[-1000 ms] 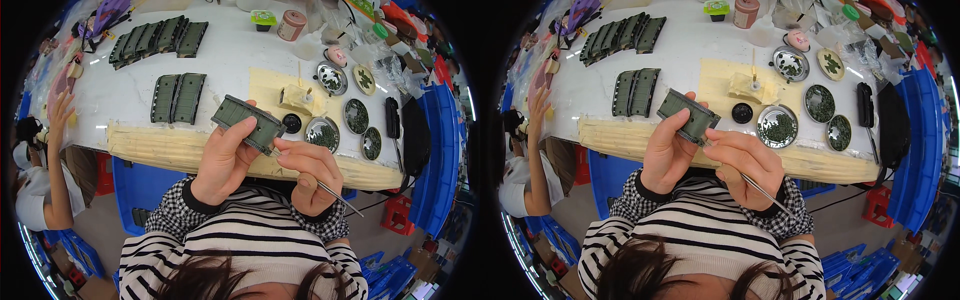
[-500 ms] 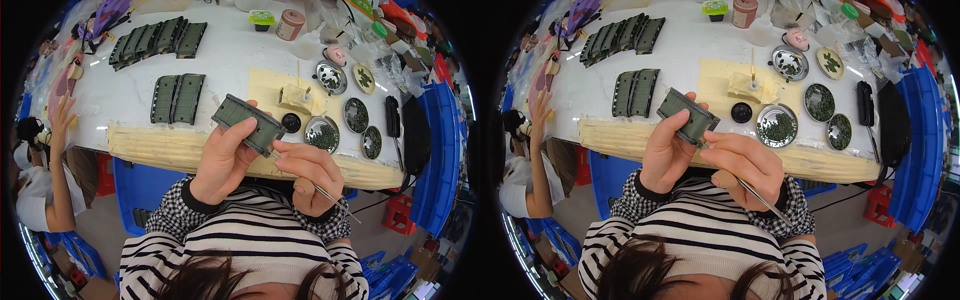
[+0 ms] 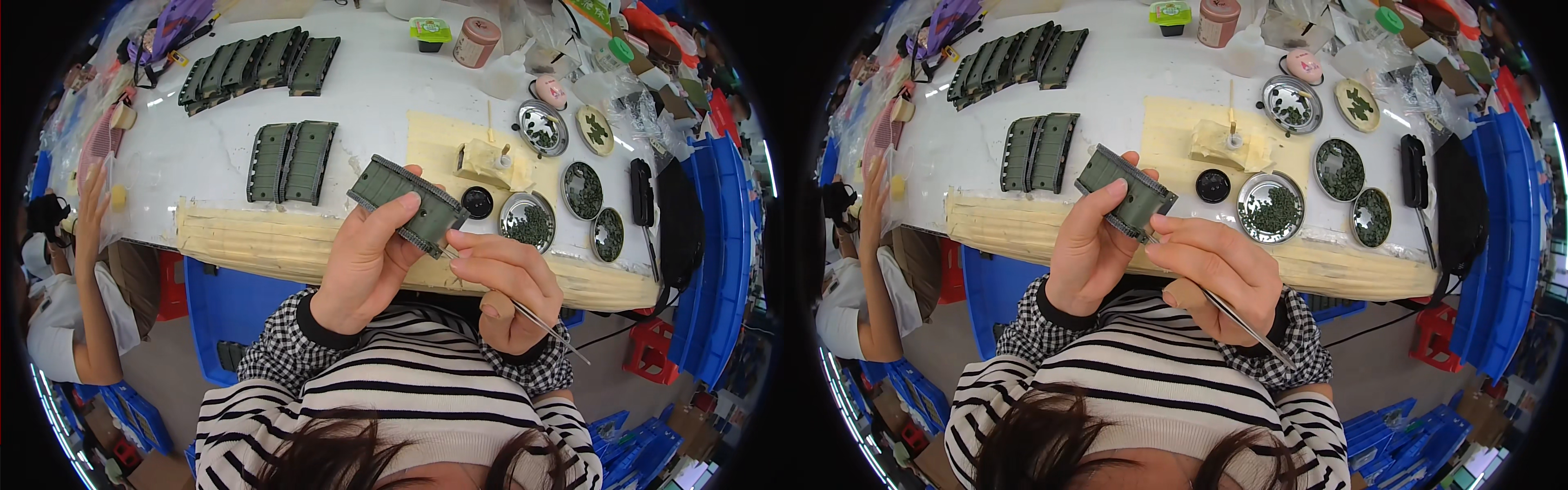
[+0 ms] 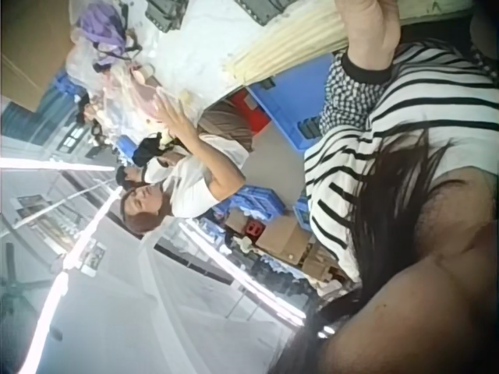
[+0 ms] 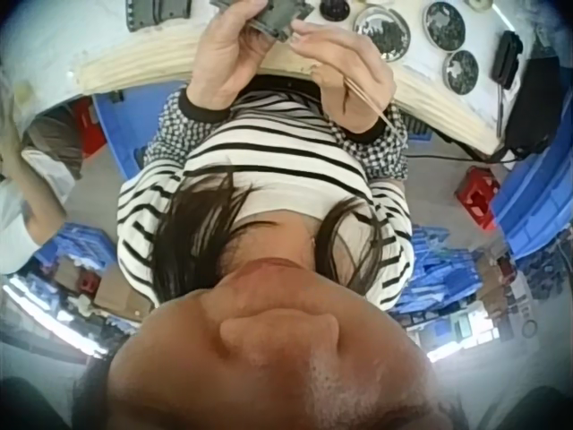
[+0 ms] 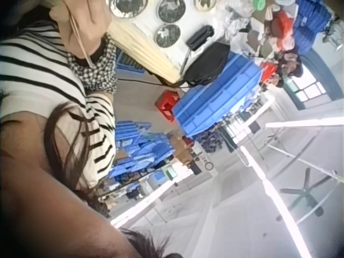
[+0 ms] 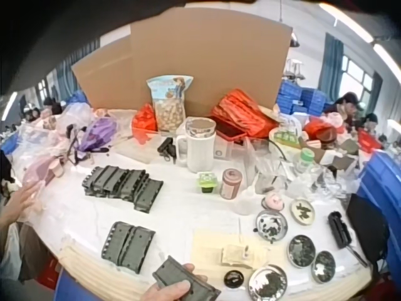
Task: Assembling plastic model parts for a toy using a specialized tool and manual manipulation.
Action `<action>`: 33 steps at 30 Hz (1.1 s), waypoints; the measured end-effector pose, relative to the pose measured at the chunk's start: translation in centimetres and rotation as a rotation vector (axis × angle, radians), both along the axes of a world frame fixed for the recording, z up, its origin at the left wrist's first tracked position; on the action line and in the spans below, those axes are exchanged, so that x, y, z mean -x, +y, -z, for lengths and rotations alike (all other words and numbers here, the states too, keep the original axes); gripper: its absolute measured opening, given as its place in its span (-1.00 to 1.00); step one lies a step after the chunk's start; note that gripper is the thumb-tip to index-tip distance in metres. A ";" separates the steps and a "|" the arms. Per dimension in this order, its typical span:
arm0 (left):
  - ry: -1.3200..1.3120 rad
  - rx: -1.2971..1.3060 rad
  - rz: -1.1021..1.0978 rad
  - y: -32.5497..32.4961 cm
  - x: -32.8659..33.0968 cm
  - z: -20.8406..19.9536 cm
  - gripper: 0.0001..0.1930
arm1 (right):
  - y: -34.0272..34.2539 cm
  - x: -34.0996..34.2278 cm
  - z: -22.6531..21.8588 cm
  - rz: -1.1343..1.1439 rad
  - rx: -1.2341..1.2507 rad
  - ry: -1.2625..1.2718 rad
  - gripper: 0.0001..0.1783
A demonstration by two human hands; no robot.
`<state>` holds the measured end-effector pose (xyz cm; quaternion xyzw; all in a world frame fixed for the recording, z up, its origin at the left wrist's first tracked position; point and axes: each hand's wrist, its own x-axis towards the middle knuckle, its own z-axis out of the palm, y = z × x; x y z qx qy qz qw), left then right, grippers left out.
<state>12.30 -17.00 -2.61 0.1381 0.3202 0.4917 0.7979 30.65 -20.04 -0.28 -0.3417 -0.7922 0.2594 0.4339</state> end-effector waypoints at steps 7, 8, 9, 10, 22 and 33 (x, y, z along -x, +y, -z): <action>-0.007 -0.059 0.017 0.4 0.4 -0.2 -0.50 | -0.7 0.4 1.1 0.153 0.064 0.346 -0.49; -0.042 -0.092 0.011 0.4 0.6 -0.1 -0.48 | -0.8 0.4 1.2 0.190 0.065 0.367 -0.44; -0.076 -0.130 0.001 0.4 0.8 0.0 -0.47 | -0.8 0.3 1.2 0.223 0.062 0.389 -0.40; -0.110 -0.169 -0.008 0.5 1.0 -0.1 -0.45 | -0.7 0.1 1.2 0.256 0.060 0.411 -0.35; -0.885 0.075 0.031 2.4 1.4 1.0 -0.34 | -0.7 0.1 1.8 0.321 -0.047 0.452 -0.34; -0.921 0.204 0.040 2.0 0.0 -1.0 -0.32 | -2.2 0.1 2.0 0.307 -0.062 0.392 -0.48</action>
